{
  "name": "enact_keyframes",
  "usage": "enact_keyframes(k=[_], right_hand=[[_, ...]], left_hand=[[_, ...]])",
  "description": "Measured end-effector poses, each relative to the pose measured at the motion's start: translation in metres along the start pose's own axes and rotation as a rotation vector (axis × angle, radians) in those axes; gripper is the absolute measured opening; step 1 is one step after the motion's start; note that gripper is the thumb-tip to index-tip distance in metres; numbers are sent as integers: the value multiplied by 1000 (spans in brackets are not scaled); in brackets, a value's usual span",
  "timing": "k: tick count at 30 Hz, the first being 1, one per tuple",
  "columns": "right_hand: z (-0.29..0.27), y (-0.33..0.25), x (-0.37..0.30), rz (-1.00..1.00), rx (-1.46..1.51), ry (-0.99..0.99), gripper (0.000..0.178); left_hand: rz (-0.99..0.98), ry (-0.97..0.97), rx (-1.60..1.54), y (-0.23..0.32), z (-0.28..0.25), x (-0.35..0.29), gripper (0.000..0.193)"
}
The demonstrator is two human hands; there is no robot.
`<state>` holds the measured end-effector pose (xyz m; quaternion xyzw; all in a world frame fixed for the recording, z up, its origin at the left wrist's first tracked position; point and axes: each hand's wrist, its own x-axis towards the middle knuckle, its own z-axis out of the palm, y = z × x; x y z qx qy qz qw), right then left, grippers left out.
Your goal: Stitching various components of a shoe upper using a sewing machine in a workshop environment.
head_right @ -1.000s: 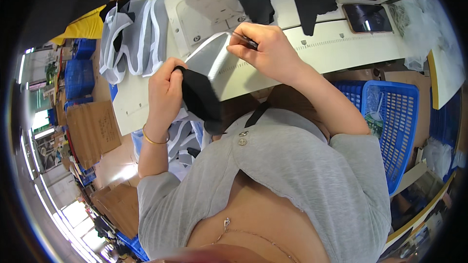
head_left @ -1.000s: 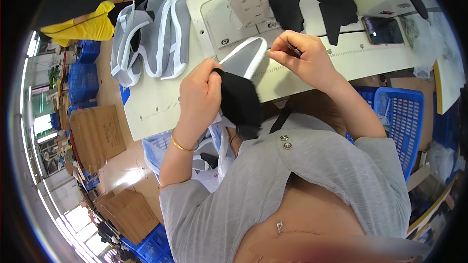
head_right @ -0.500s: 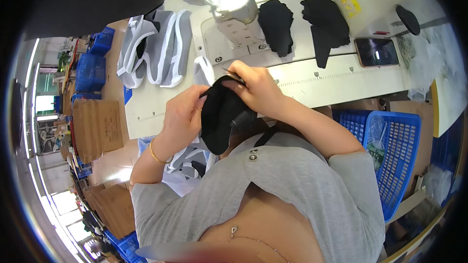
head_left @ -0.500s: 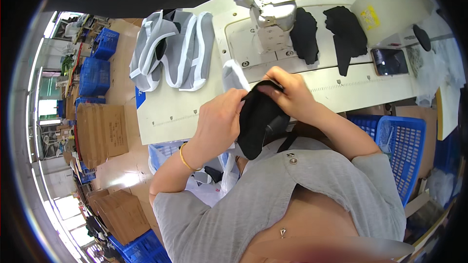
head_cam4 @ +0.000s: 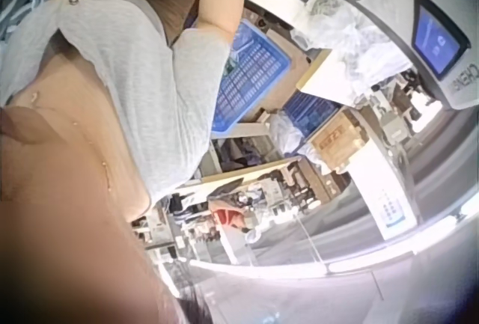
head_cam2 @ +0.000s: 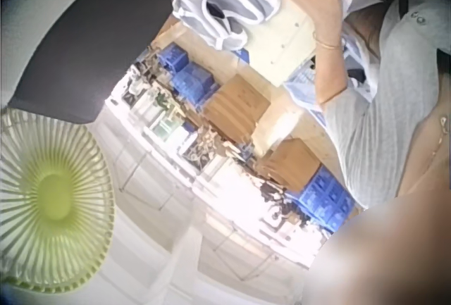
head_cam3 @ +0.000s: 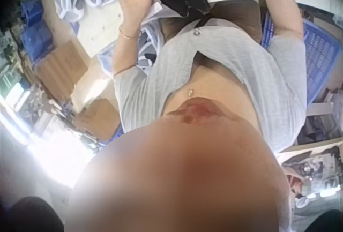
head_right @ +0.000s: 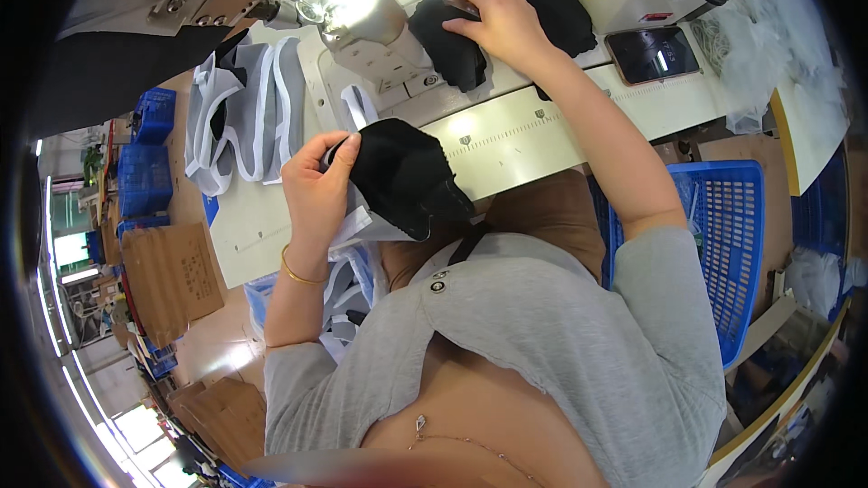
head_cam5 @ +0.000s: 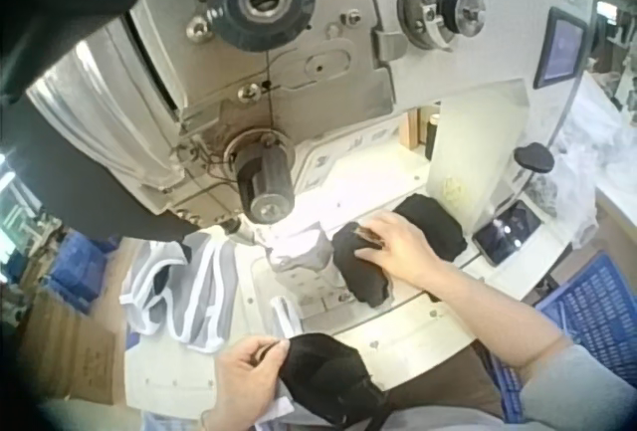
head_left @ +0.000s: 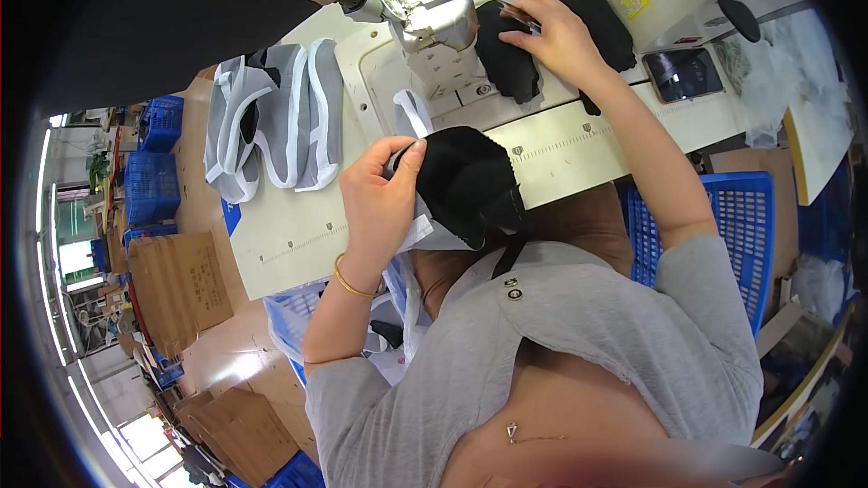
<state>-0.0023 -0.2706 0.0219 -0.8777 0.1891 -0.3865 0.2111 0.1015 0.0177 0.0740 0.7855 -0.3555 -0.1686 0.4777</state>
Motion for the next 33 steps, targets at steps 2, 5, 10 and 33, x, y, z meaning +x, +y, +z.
enact_keyframes(k=[2,5,10,33], right_hand=[[2,10,4,-4,30,-128,24],[4,3,4,-39,70,-33,22],[7,4,1,-132,54,30,21],[-26,-131,-56,378,716,-388,11]], left_hand=[[77,57,34,6,3,0,14],[102,49,41,6,2,0,13],[16,-32,46,12,-2,0,13],[-50,-120,-413,19,-4,-4,16]])
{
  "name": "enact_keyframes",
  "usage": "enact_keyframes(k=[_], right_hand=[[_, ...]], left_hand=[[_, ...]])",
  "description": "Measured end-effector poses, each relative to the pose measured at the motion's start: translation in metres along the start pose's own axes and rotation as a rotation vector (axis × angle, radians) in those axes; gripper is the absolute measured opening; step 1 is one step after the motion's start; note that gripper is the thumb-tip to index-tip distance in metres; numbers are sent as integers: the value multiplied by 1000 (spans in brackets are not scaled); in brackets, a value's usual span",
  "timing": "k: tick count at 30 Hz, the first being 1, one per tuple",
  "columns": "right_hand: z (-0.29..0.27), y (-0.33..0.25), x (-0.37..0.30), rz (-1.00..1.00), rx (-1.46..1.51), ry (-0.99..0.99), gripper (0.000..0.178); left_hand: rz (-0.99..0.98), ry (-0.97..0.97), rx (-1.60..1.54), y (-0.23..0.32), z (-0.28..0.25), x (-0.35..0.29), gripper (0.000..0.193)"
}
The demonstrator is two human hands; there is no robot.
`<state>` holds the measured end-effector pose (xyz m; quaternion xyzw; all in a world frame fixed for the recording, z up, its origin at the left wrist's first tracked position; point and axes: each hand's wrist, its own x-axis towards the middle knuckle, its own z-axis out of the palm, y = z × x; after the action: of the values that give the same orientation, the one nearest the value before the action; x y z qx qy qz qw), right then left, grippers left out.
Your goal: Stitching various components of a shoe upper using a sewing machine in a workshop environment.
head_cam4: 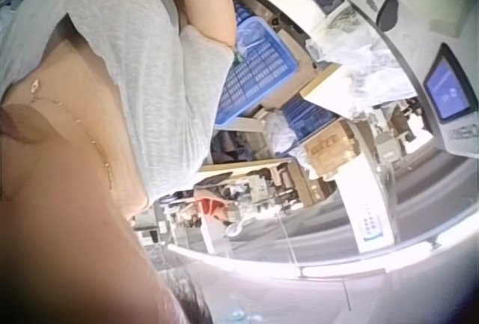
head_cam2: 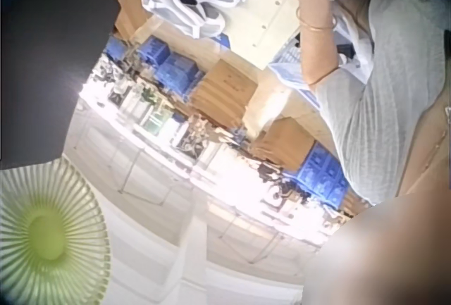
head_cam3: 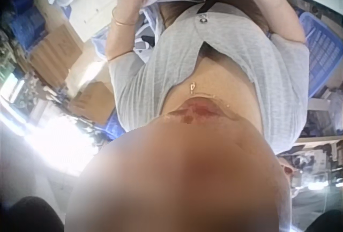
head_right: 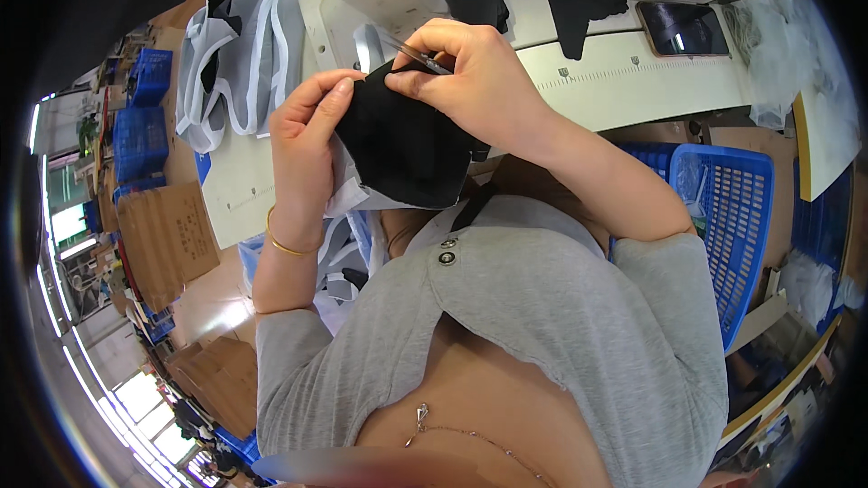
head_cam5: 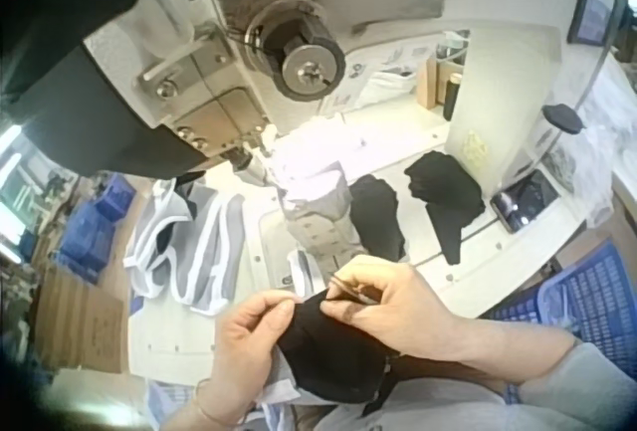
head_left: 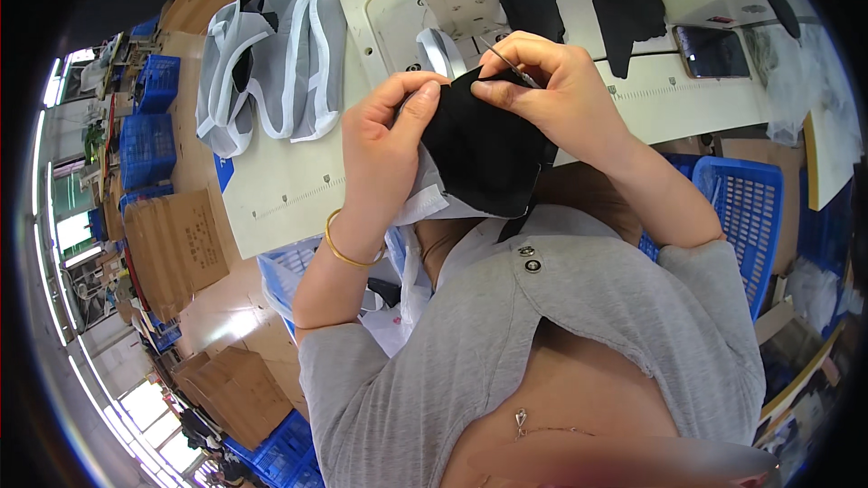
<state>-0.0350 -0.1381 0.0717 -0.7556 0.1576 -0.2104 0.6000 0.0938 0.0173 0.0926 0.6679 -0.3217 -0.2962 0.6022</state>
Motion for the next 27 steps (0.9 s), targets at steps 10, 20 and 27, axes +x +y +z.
enact_keyframes(k=[10,20,27], right_hand=[[1,0,-1,22,18,22,13],[-14,-1,-6,46,143,91,17],[-10,-4,-6,37,76,144,16]], left_hand=[[-18,8,-63,0,4,-1,14],[79,132,138,1,5,-11,13],[123,150,146,-1,7,-12,12]])
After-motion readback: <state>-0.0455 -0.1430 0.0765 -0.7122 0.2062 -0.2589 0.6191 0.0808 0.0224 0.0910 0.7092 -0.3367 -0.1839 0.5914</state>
